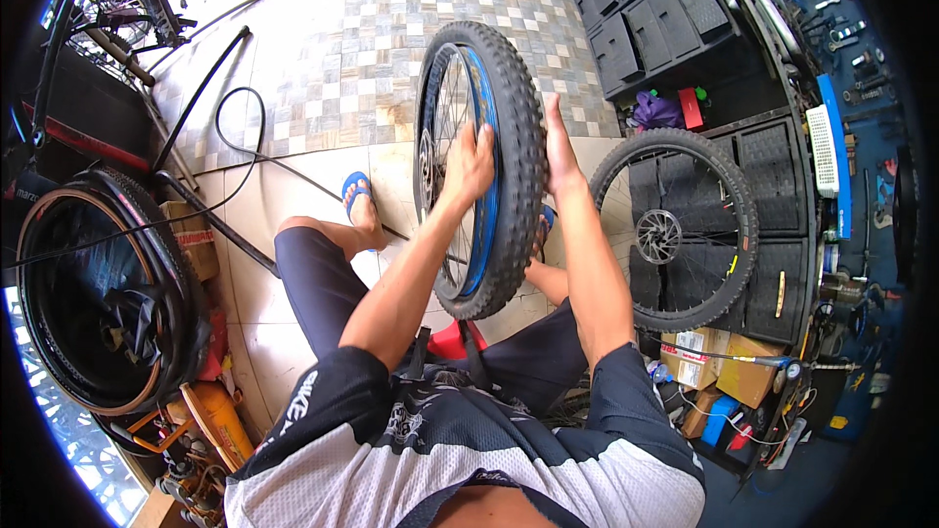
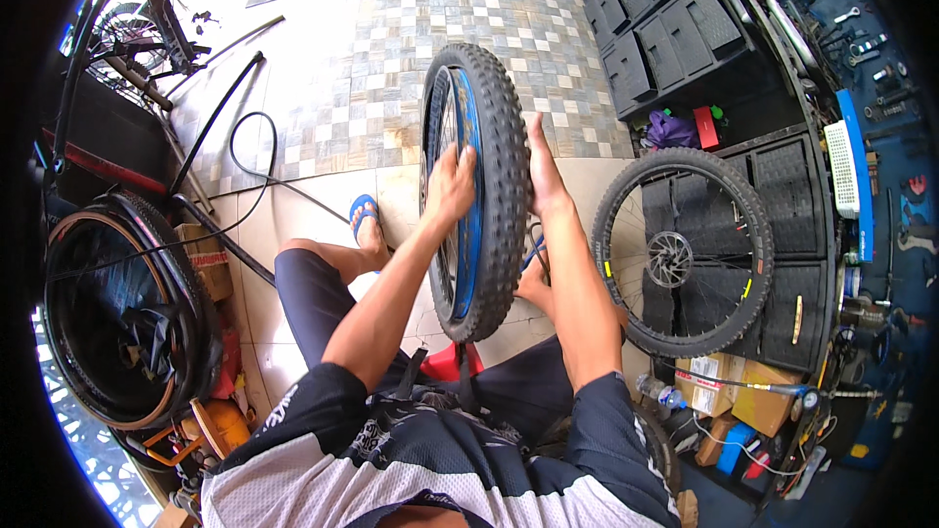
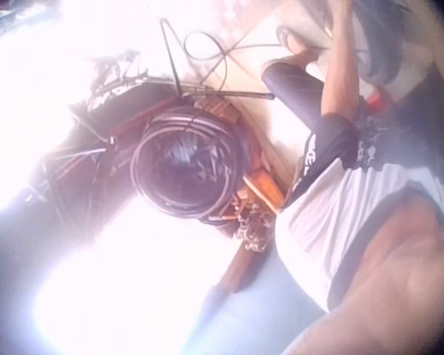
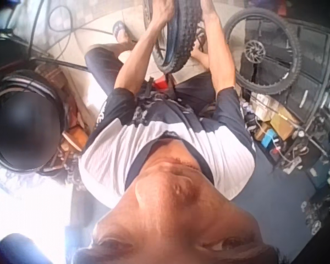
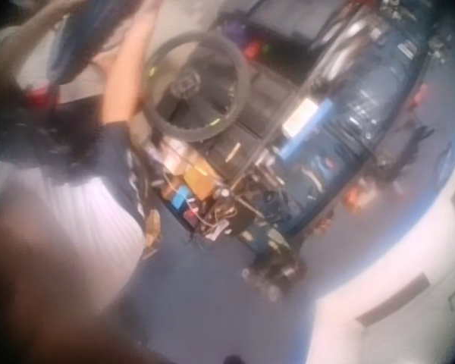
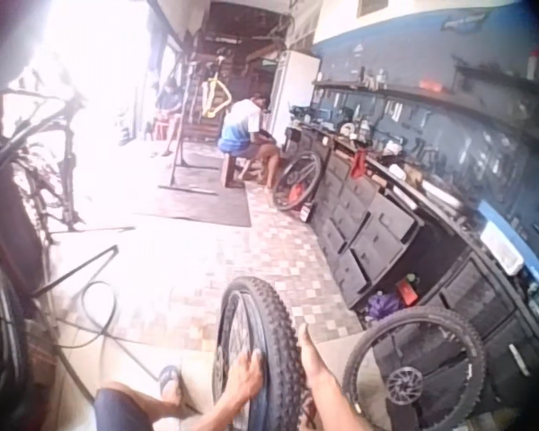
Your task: The person removes a bicycle tire from a rim, then installs a new tire onto the rim using tire levers. The person also handles a new inner tube and prepares it for installation.
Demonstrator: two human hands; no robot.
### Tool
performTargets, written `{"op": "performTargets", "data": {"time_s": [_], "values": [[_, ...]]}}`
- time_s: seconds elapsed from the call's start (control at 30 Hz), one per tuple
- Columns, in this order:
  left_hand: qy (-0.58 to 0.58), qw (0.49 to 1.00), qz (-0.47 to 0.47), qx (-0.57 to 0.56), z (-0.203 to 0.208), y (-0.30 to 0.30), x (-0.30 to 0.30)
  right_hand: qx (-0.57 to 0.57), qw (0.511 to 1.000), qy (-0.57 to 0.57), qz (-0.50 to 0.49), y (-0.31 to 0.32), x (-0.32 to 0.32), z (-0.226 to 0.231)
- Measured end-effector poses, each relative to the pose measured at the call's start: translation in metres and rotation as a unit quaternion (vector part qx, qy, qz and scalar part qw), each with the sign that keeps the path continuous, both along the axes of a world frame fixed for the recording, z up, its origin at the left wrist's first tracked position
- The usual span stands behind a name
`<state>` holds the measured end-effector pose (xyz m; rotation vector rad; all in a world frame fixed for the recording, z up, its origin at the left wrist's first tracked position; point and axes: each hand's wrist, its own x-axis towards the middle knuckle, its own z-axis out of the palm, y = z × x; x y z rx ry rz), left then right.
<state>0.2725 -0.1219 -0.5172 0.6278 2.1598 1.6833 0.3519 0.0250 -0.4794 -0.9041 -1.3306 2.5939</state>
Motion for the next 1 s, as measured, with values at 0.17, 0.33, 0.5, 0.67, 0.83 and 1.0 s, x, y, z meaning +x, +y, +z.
{"op": "performTargets", "data": {"time_s": [0.17, 0.33, 0.5, 0.67, 0.83, 1.0], "values": [[-0.049, 0.997, -0.056, -0.009, 0.013, -0.013, 0.014, 0.019, 0.999, -0.021, -0.016, 0.034, -0.039, 0.003], [-0.036, 0.997, -0.068, 0.001, 0.010, -0.006, 0.011, -0.040, 0.999, -0.006, -0.007, 0.054, -0.068, 0.000], [-0.049, 0.994, -0.067, 0.070, 0.002, -0.001, 0.013, -0.007, 1.000, -0.003, -0.015, 0.070, -0.091, -0.004], [-0.045, 0.994, -0.066, 0.071, 0.005, 0.006, 0.017, -0.001, 1.000, -0.021, -0.024, 0.077, -0.084, 0.002], [-0.051, 0.993, -0.079, 0.070, 0.002, 0.011, 0.027, -0.004, 1.000, -0.022, 0.013, 0.083, -0.071, 0.008], [-0.068, 0.993, -0.063, 0.070, 0.004, 0.016, 0.030, 0.016, 0.999, -0.037, 0.012, 0.084, -0.070, 0.010]]}}
